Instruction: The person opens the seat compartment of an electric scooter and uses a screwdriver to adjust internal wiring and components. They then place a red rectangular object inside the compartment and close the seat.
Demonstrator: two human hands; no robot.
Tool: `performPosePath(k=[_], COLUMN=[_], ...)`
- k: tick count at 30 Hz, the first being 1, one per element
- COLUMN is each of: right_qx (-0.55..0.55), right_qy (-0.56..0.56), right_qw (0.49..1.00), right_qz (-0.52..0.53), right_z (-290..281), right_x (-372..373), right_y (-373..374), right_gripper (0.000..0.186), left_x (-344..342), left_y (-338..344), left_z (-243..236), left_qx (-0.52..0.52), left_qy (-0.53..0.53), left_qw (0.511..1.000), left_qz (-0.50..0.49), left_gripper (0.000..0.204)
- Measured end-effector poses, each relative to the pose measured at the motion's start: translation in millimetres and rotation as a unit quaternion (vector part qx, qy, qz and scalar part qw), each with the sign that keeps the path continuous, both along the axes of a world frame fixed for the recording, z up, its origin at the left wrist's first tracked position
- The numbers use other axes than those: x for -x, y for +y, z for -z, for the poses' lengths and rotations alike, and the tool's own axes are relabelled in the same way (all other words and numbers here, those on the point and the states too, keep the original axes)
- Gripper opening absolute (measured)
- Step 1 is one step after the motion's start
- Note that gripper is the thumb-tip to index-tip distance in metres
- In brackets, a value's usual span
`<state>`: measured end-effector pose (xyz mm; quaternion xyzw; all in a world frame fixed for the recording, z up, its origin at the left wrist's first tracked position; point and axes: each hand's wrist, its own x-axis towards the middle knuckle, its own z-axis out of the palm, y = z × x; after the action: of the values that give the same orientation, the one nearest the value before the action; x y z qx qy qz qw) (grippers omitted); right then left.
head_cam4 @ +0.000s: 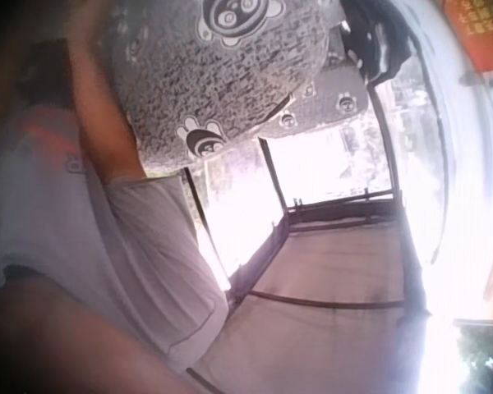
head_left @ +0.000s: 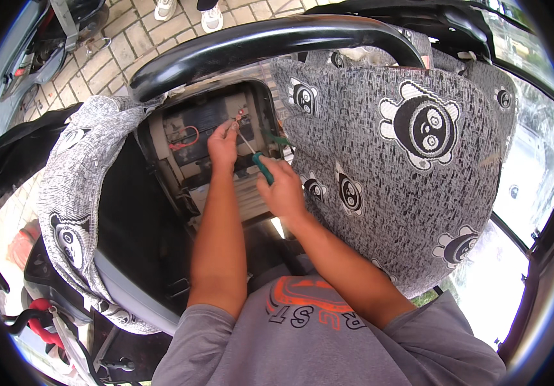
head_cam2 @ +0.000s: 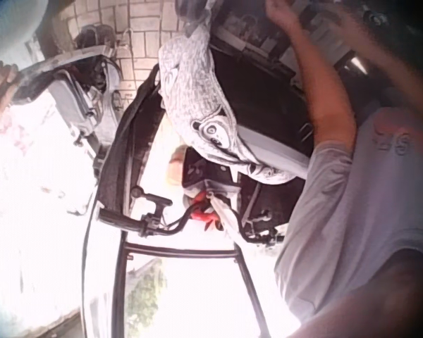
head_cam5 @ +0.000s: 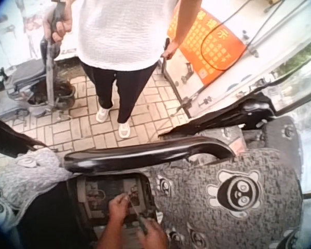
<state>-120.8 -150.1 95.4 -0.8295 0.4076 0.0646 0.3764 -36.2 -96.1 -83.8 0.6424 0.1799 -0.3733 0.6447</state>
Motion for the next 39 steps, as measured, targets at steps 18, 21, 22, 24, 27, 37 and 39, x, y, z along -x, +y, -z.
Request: performPosePath(k=[18,21,22,24,27,37,39], right_qx=[-0.002,0.000,0.003,0.009,0.011,0.055,0.079], right_qy=[0.065,0.081,0.076,0.065,0.072,0.063,0.034], right_qw=[0.998,0.997,0.997,0.998,0.997,0.995,0.993], right_qz=[0.001,-0.006,-0.010,-0.018,-0.017,-0.049,-0.077], right_z=[4.4,3.3,4.3,8.3,10.6,1.9,14.1], right_x=[-3.3,-5.0,-4.5,-2.4,0.1,-12.0,-7.8], right_y=[-8.3,-7.4,-7.3,-7.2,-6.5,-12.4,-18.7], right_gripper=[0.041,0.040,0.040,0.041,0.042,0.038,0.040], left_x=[5.6,3.8,3.6,3.2,2.2,9.5,8.6], left_y=[-6.1,-5.4,-5.8,-7.5,-9.9,-6.7,-3.5], left_z=[-10.1,-12.1,-11.9,-11.3,-12.4,17.5,26.2], left_qx=[0.003,0.002,0.001,-0.001,0.000,-0.046,-0.086], left_qy=[0.050,0.070,0.071,0.072,0.076,-0.055,-0.107], left_qw=[0.999,0.998,0.997,0.997,0.996,0.996,0.984], left_qz=[-0.009,-0.012,-0.020,-0.035,-0.038,0.050,0.116], left_gripper=[0.021,0.020,0.020,0.019,0.019,0.021,0.022])
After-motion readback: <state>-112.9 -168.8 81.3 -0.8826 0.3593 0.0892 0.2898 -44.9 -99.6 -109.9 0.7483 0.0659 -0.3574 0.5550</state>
